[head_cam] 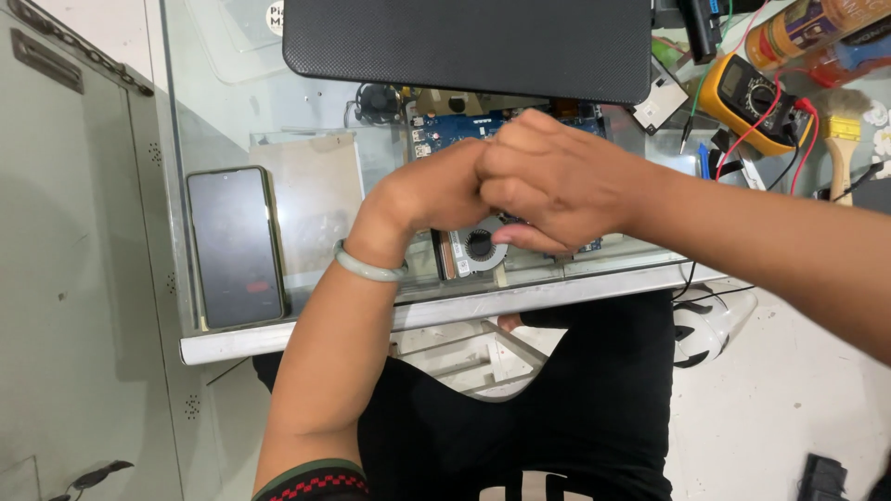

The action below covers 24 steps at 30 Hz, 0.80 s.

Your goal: The person works on a laptop motherboard, using a screwdriver to remove screws from the cooling fan and heat sink. They detach the fan and heat sink, then use a brush to clean the heat sink fins.

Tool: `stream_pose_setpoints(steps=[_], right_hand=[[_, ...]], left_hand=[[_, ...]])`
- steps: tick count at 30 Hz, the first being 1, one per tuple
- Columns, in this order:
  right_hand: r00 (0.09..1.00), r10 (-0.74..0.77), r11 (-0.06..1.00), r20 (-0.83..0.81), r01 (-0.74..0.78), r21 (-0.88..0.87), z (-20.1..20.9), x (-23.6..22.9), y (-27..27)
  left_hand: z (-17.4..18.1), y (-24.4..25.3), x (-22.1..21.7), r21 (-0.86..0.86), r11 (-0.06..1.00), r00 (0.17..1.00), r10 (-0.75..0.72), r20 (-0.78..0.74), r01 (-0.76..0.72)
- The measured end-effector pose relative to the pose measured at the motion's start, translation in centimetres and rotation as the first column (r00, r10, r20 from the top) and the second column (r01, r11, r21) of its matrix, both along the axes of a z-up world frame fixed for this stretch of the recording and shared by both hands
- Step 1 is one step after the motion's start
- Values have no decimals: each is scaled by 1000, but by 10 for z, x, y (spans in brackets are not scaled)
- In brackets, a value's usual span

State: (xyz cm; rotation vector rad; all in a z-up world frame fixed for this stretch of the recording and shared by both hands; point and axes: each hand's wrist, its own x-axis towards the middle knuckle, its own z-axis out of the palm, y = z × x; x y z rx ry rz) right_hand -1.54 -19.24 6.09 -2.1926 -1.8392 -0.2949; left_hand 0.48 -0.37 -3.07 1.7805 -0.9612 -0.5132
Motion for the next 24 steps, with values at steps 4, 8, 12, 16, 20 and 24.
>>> stream_pose_setpoints(steps=[4, 8, 12, 16, 20, 24], right_hand=[[960, -125, 980, -249, 158, 118, 3, -1, 1], [933, -157, 955, -324, 228, 191, 3, -6, 7], [925, -120, 961, -361, 199, 191, 6, -7, 7], [932, -141, 951, -335, 222, 217, 1, -6, 6], [941, -200, 938, -272, 265, 225, -2, -7, 6], [946, -208, 948, -249, 257, 186, 0, -7, 4]], left_hand=[[32, -2, -1, -112, 992, 997, -50, 51, 56], [38, -6, -2, -81, 993, 996, 85, -14, -85], [56, -17, -6, -220, 971, 992, 113, 56, -98], [10, -20, 1, -119, 993, 955, 29, 296, 7], [23, -1, -5, 118, 992, 998, -52, -21, 54], [26, -4, -4, 81, 997, 999, 5, -43, -2]])
